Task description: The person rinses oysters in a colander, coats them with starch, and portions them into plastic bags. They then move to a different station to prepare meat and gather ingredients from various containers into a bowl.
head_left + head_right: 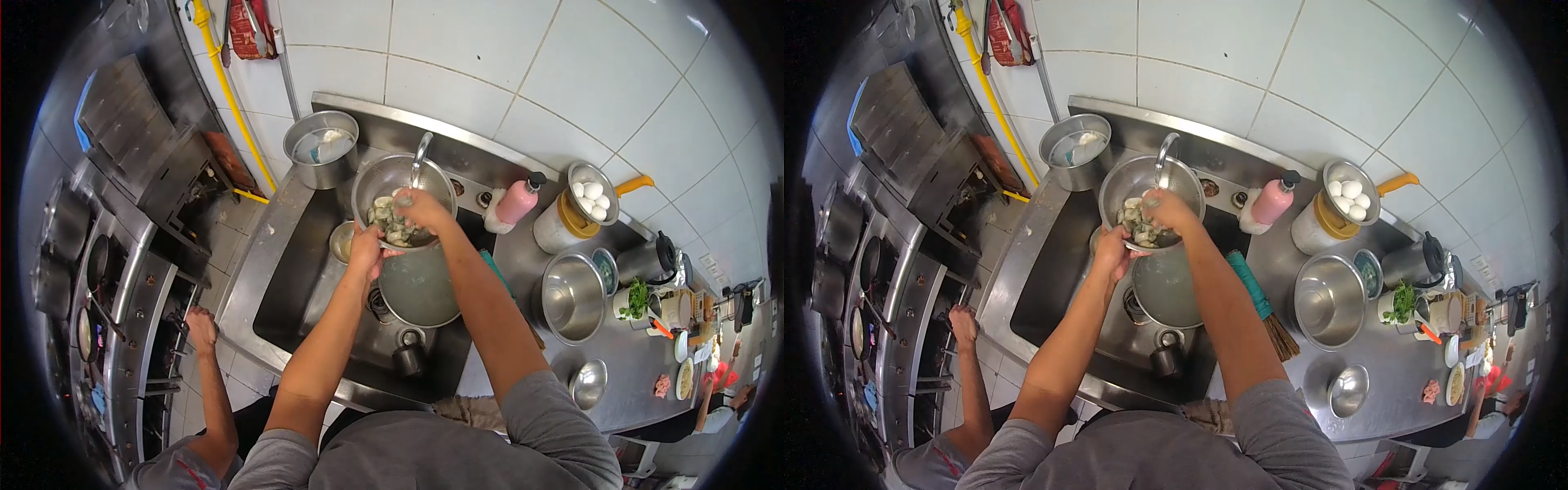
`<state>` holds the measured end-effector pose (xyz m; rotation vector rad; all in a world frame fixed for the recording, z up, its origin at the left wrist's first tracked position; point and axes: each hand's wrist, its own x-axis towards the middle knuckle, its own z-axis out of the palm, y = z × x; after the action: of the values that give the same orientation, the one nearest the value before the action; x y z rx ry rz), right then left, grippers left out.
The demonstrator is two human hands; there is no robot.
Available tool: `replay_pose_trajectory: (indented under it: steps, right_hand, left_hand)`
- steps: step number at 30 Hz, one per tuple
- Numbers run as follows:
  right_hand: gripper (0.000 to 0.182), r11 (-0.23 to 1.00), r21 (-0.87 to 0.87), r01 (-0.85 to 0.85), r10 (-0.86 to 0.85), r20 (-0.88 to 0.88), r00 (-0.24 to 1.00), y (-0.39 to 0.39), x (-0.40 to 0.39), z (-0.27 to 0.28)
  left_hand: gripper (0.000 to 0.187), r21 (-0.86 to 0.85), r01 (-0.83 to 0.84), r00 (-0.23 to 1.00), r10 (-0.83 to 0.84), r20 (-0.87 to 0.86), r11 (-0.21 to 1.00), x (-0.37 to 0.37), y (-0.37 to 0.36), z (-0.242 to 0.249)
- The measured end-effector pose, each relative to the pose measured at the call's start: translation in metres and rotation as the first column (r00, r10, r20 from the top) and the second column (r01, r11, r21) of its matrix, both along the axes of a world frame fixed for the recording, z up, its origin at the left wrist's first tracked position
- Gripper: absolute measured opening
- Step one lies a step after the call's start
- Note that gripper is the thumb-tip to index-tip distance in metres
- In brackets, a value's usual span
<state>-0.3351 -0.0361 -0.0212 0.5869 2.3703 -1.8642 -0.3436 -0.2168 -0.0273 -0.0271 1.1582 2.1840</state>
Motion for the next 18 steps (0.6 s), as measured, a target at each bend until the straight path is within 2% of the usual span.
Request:
replay_pose_trajectory:
  steps: [1,3,7,9,10,12,13,15,16,18]
  right_hand:
    - [0.034,1.0,0.001,-0.002,0.002,-0.003,1.0,0.003,-0.002,0.015]
    - [0.033,0.984,0.07,0.166,-0.167,0.015,0.986,0.008,-0.004,0.045]
    - [0.038,0.981,-0.037,0.189,-0.187,0.047,0.981,0.02,-0.02,0.056]
    - [0.04,0.988,-0.08,0.132,-0.138,-0.078,0.987,0.018,-0.02,0.057]
    - [0.04,0.988,-0.079,0.134,-0.141,-0.079,0.987,0.019,-0.02,0.061]
    - [0.045,0.977,0.185,0.108,-0.108,-0.008,0.994,0.023,-0.022,0.065]
    - [0.045,0.977,0.185,0.108,-0.108,-0.009,0.994,0.026,-0.026,0.058]
    - [0.045,0.916,0.367,0.161,-0.143,-0.074,0.987,0.027,-0.028,0.051]
    - [0.045,0.916,0.367,0.16,-0.143,-0.073,0.987,0.027,-0.026,0.049]
    - [0.033,0.974,0.15,0.167,-0.146,-0.141,0.979,0.025,-0.02,0.044]
  left_hand:
    - [0.055,0.001,-0.002,1.0,0.002,-0.003,1.0,-0.001,-0.002,0.002]
    - [0.053,-0.009,-0.001,1.0,0.002,0.029,1.0,-0.002,-0.007,0.004]
    - [0.054,0.002,-0.001,1.0,0.001,0.021,1.0,-0.004,-0.008,0.0]
    - [0.062,-0.006,0.037,0.999,-0.037,0.009,0.999,-0.004,-0.007,0.0]
    - [0.062,-0.005,0.039,0.999,-0.039,0.009,0.999,-0.004,-0.007,0.001]
    - [0.062,-0.008,0.051,0.999,-0.05,0.006,0.999,-0.002,-0.007,0.001]
    - [0.062,-0.008,0.05,0.999,-0.05,0.006,0.999,-0.003,-0.007,0.001]
    - [0.061,-0.021,0.06,0.998,-0.06,-0.011,0.998,-0.004,-0.008,-0.001]
    - [0.061,-0.02,0.06,0.998,-0.06,-0.01,0.998,-0.004,-0.008,-0.002]
    - [0.061,-0.005,0.059,0.998,-0.059,-0.009,0.998,-0.004,-0.008,-0.005]
